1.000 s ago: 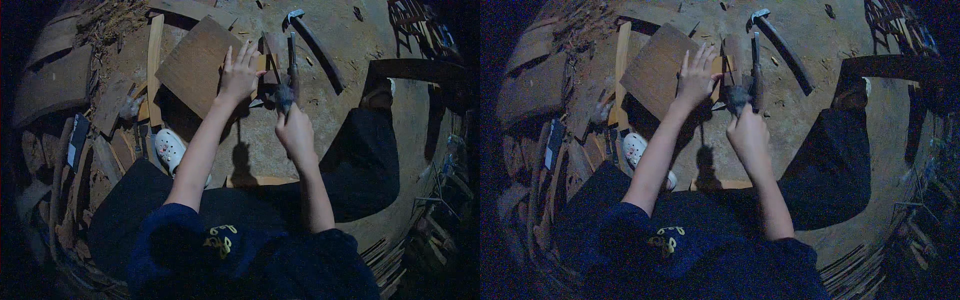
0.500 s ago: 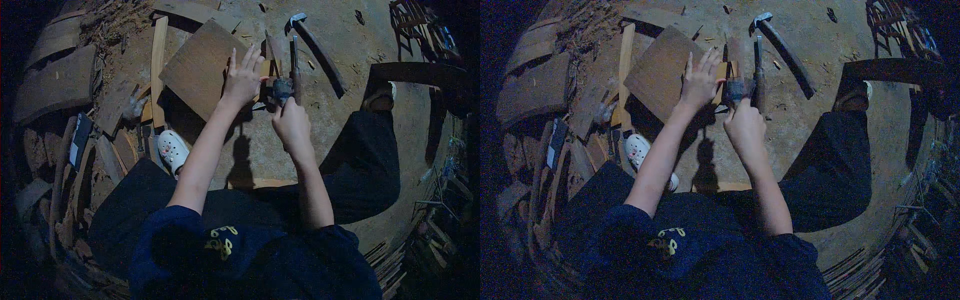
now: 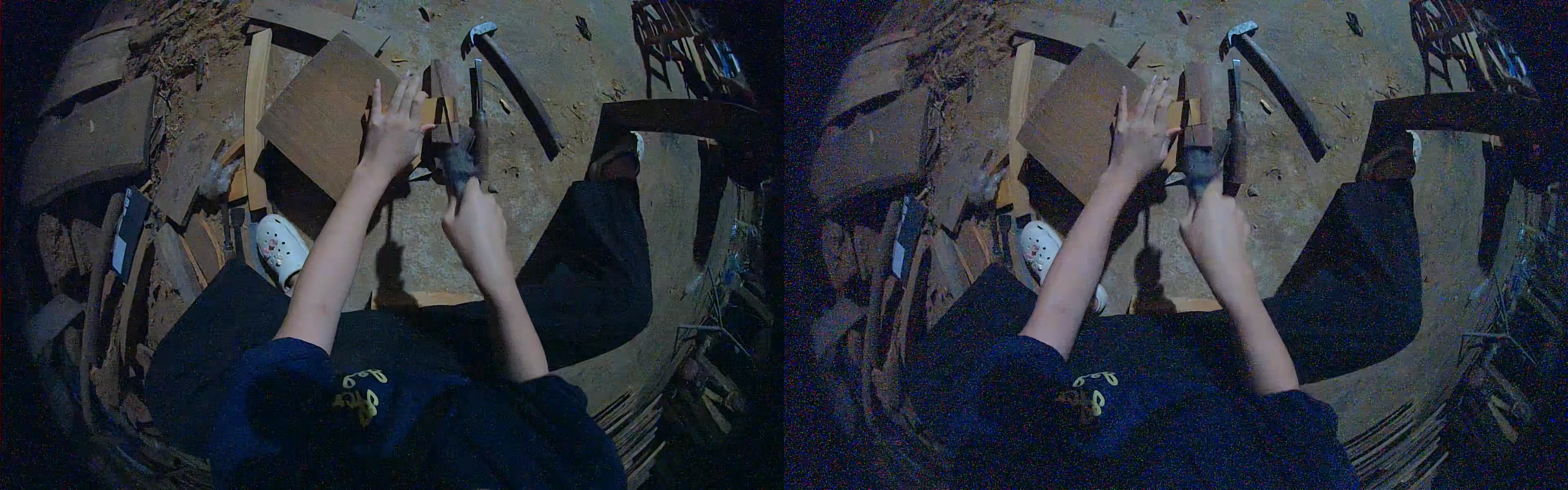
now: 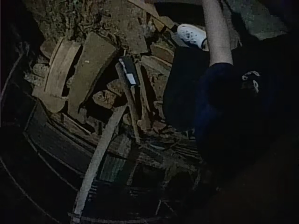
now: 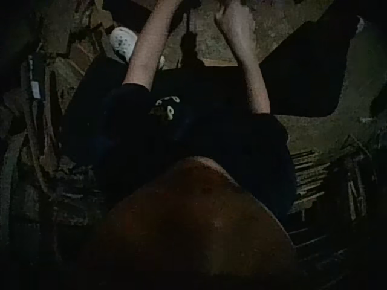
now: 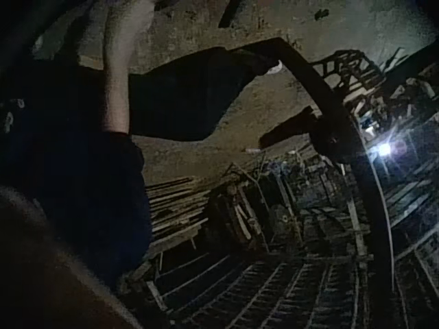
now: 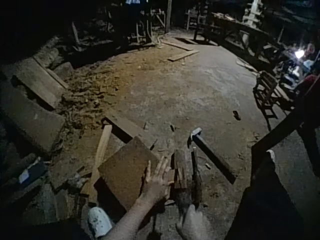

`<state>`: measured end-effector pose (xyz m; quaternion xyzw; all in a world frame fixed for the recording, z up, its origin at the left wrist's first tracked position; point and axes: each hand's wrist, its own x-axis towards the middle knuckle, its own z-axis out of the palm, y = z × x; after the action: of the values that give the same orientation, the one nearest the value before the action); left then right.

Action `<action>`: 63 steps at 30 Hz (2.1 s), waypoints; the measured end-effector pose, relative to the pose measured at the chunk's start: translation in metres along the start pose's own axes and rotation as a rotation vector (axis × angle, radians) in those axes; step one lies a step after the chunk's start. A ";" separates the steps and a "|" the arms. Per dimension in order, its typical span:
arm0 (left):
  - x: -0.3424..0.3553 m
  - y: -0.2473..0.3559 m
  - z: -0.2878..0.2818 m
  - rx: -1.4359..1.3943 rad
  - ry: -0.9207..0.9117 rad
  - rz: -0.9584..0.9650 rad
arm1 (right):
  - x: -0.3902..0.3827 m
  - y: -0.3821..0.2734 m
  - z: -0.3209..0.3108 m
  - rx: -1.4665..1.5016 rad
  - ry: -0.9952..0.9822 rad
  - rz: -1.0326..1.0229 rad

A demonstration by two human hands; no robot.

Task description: Using a hammer to drive a chisel into wood to carve out a joint or shape the piece.

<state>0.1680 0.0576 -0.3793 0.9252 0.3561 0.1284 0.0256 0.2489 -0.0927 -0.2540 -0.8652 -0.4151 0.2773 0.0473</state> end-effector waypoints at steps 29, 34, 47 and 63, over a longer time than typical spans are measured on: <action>0.015 0.008 0.005 -0.242 0.241 -0.255 | 0.042 -0.013 0.002 0.026 0.029 0.028; 0.016 0.012 0.003 -0.125 0.219 -0.337 | -0.005 0.005 0.007 0.029 0.001 0.055; 0.015 0.013 0.005 -0.124 0.198 -0.368 | -0.013 0.007 0.009 0.054 -0.014 0.045; 0.019 0.019 0.004 -0.088 0.203 -0.358 | 0.005 0.004 0.011 0.109 0.017 0.054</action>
<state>0.1945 0.0564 -0.3765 0.8274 0.5096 0.2300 0.0524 0.2482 -0.0930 -0.2668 -0.8746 -0.3753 0.2935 0.0902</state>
